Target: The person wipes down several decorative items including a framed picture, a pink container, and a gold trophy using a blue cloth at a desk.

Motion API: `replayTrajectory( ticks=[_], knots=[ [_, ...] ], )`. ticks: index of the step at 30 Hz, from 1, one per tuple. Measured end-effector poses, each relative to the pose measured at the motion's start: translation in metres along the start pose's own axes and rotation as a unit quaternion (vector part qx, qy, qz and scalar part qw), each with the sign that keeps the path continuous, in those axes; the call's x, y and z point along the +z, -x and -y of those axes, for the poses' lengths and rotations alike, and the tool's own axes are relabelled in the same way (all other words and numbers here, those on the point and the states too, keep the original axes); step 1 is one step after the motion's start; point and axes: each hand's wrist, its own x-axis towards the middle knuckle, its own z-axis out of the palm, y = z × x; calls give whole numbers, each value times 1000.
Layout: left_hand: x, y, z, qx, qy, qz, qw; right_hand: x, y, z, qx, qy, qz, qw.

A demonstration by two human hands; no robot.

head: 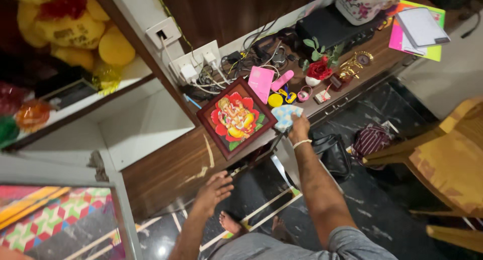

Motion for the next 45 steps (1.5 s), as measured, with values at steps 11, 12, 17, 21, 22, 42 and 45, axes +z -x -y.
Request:
replayTrajectory(
  ticks=[11,12,17,21,22,42,45],
  knots=[
    [-7,-64,-34,-52,-48,53,996,7,14,0,-81,183,47,979],
    [-7,-67,-37,-47,-46,47,997,9,18,5,-159,316,0,935],
    [-14,-77,-36,-42,-32,17,998,31,56,28,-576,538,-100,607],
    [-20,-82,-20,-45,-26,-26,998,35,57,29,-495,499,27,711],
    [-23,-81,-14,-39,-24,-31,998,35,50,24,-449,497,66,740],
    [100,34,-83,100,-1,-69,993,45,156,145,-254,297,322,862],
    [139,81,-134,185,-3,-39,982,47,217,208,-454,407,302,732]
  ],
)
